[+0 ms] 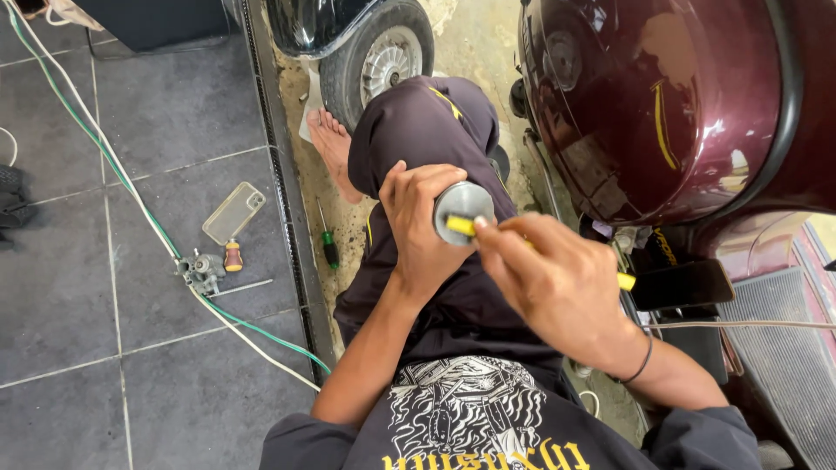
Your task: Cleaning the top surface of a motorcycle piston using a small scraping tool
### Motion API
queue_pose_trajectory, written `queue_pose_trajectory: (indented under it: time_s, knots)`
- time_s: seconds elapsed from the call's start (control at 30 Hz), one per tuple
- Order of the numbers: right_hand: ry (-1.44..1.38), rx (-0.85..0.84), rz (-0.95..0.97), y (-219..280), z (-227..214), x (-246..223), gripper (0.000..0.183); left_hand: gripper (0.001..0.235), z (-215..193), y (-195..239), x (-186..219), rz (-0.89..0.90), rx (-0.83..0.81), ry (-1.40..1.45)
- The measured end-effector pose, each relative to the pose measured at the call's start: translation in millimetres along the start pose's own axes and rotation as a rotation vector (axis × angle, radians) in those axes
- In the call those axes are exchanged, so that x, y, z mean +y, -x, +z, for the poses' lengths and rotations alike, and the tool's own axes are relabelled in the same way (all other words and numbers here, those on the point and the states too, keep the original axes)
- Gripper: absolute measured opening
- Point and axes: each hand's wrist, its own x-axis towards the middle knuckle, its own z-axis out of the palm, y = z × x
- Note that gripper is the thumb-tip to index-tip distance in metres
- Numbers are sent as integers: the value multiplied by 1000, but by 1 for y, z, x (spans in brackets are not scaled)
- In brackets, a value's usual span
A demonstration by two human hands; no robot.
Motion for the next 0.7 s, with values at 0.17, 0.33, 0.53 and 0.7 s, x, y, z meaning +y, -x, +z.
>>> queue_pose_trajectory:
  time_s: [0.17,0.33,0.53,0.7]
  knots:
    - [47,17,-11,-3,-2,0,7,40,2,-1,-3,17,7,-8]
    - [84,-1,16,-2,-2,5,7,37,1,-1,3,15,8,-26]
    - [27,-9,44,5,2,5,7,40,-4,-2,4,9,-11,-12]
    - [43,15,78,9,4,5,5,41,-3,-1,3,-21,-1,15]
